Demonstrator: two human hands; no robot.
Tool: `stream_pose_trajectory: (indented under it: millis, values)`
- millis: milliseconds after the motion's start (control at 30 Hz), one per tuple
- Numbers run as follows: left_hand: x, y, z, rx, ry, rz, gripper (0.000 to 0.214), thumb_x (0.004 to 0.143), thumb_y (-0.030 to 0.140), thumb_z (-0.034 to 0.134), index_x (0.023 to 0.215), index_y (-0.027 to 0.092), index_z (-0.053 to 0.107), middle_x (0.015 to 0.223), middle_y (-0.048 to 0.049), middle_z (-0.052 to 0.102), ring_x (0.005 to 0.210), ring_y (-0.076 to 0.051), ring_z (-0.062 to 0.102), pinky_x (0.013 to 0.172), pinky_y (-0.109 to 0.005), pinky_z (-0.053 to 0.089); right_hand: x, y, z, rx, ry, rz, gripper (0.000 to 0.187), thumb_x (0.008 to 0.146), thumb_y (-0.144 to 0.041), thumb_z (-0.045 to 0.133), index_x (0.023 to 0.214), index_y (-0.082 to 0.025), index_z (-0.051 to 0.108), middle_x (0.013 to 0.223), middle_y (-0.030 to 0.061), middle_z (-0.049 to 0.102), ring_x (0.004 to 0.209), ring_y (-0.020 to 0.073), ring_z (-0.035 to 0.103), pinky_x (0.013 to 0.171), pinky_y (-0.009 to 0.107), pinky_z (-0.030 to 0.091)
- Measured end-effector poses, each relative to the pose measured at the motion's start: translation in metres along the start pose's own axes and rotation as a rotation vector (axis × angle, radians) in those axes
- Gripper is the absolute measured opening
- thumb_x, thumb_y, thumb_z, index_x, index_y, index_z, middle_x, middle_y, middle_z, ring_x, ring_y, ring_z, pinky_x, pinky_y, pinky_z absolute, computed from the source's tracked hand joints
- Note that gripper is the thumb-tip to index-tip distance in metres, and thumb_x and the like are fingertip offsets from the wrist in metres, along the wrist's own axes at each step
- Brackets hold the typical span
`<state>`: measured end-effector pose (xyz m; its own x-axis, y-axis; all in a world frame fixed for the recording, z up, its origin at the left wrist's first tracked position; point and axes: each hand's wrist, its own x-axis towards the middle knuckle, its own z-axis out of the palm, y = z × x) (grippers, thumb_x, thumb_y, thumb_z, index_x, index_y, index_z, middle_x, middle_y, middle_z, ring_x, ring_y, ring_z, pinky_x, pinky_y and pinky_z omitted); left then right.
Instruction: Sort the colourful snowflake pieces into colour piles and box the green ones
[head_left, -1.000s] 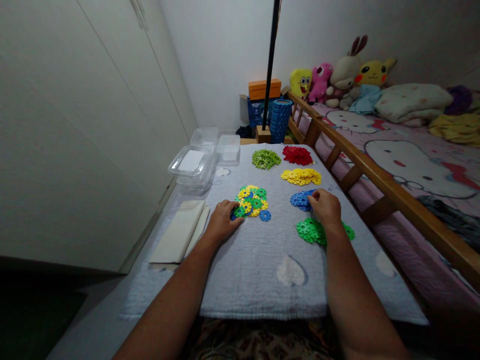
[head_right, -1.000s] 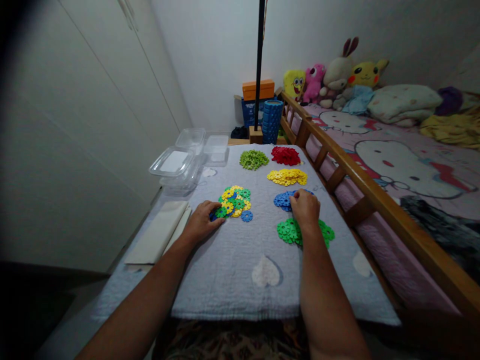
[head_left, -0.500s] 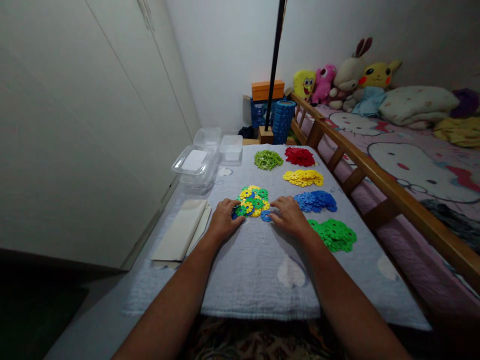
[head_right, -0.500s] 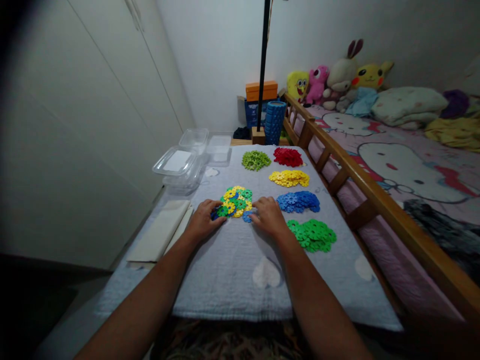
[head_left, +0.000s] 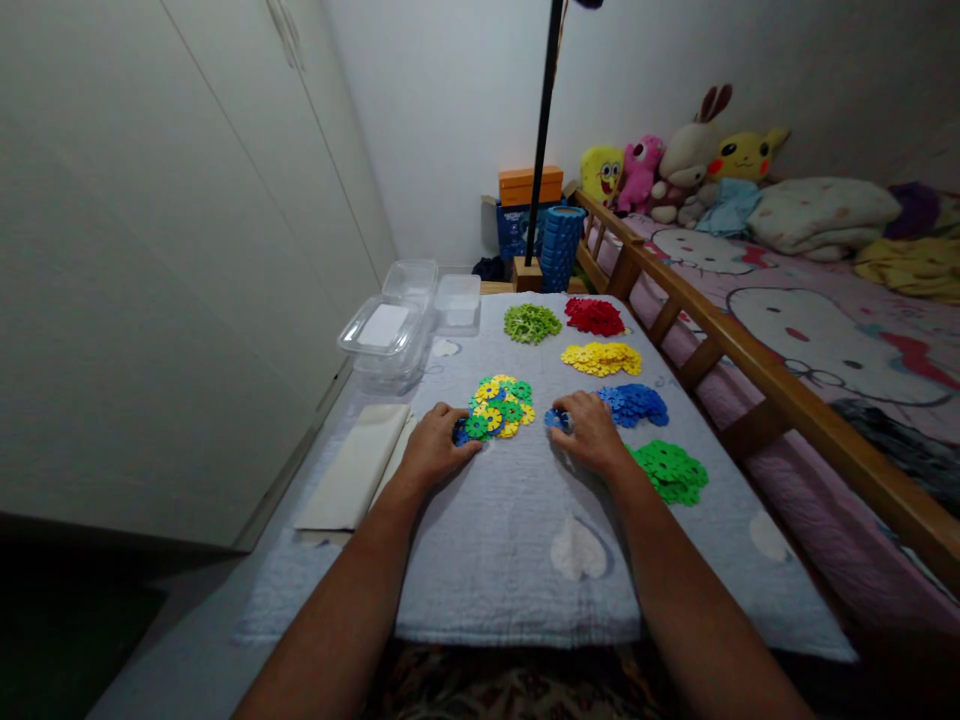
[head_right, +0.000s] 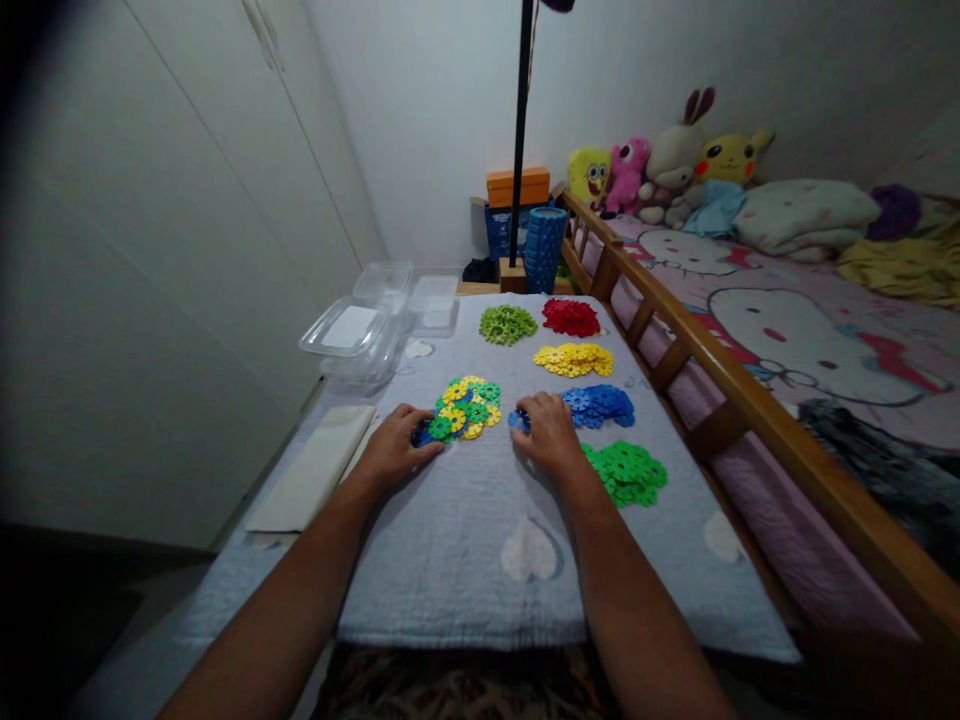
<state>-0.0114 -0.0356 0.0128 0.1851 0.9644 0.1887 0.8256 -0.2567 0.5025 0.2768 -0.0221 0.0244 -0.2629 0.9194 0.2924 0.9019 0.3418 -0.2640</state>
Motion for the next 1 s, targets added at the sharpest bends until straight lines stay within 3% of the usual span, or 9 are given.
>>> stream_pose_trajectory:
  millis: [167, 267, 433, 633, 700, 800, 1000]
  values:
    - [0.000, 0.001, 0.001, 0.035, -0.010, -0.002, 0.039, 0.078, 0.035, 0.076, 0.112, 0.020, 0.069, 0.101, -0.0068, 0.063, 0.093, -0.024, 0.063, 0.087, -0.037, 0.052, -0.001, 0.042, -0.018, -0.119, 0.168, 0.319, 0.032, 0.083, -0.028, 0.061, 0.112, -0.018, 0.071, 0.112, 0.0138, 0.067, 0.103, 0.0310, 0.050, 0.085, 0.041, 0.035]
    - [0.001, 0.001, 0.004, 0.046, 0.025, 0.023, 0.036, 0.078, 0.033, 0.076, 0.111, 0.021, 0.069, 0.100, -0.0062, 0.063, 0.096, -0.025, 0.062, 0.090, -0.038, 0.051, -0.004, 0.059, -0.023, -0.163, 0.207, 0.435, 0.034, 0.084, -0.029, 0.059, 0.115, -0.019, 0.071, 0.117, 0.0141, 0.066, 0.106, 0.0329, 0.048, 0.086, 0.043, 0.036]
    - [0.001, 0.001, 0.009, 0.054, 0.062, 0.044, 0.037, 0.079, 0.035, 0.074, 0.114, 0.024, 0.068, 0.101, -0.0057, 0.063, 0.099, -0.026, 0.061, 0.093, -0.040, 0.051, -0.005, 0.067, -0.023, -0.168, 0.228, 0.507, 0.031, 0.085, -0.028, 0.056, 0.110, -0.019, 0.072, 0.117, 0.0145, 0.068, 0.107, 0.0341, 0.047, 0.088, 0.047, 0.036]
    - [0.002, 0.003, 0.009, 0.035, 0.050, 0.030, 0.038, 0.080, 0.034, 0.073, 0.115, 0.021, 0.067, 0.107, -0.0086, 0.063, 0.104, -0.028, 0.060, 0.096, -0.043, 0.050, -0.003, 0.060, -0.022, -0.132, 0.235, 0.528, 0.031, 0.086, -0.025, 0.056, 0.112, -0.017, 0.071, 0.121, 0.0163, 0.067, 0.112, 0.0357, 0.045, 0.091, 0.048, 0.034]
    - [0.002, 0.004, 0.008, 0.026, 0.050, 0.029, 0.037, 0.081, 0.033, 0.073, 0.115, 0.020, 0.068, 0.107, -0.0087, 0.063, 0.104, -0.028, 0.060, 0.096, -0.043, 0.050, -0.001, 0.050, -0.021, -0.112, 0.261, 0.486, 0.031, 0.088, -0.026, 0.056, 0.113, -0.016, 0.071, 0.122, 0.0170, 0.066, 0.112, 0.0362, 0.045, 0.092, 0.048, 0.033]
    - [0.002, 0.006, 0.008, 0.002, 0.064, 0.035, 0.037, 0.081, 0.031, 0.073, 0.116, 0.022, 0.067, 0.107, -0.0078, 0.063, 0.105, -0.027, 0.059, 0.097, -0.043, 0.050, 0.003, 0.024, -0.016, -0.026, 0.250, 0.277, 0.029, 0.089, -0.027, 0.055, 0.112, -0.017, 0.071, 0.123, 0.0150, 0.067, 0.112, 0.0336, 0.046, 0.095, 0.046, 0.032]
    - [0.003, 0.009, 0.011, -0.038, 0.090, 0.059, 0.040, 0.079, 0.027, 0.075, 0.117, 0.023, 0.067, 0.108, -0.0069, 0.062, 0.106, -0.027, 0.058, 0.099, -0.043, 0.049, 0.004, -0.048, 0.012, 0.116, 0.021, -0.199, 0.042, 0.094, -0.026, 0.057, 0.135, -0.024, 0.062, 0.143, 0.0070, 0.060, 0.125, 0.0296, 0.042, 0.105, 0.043, 0.030]
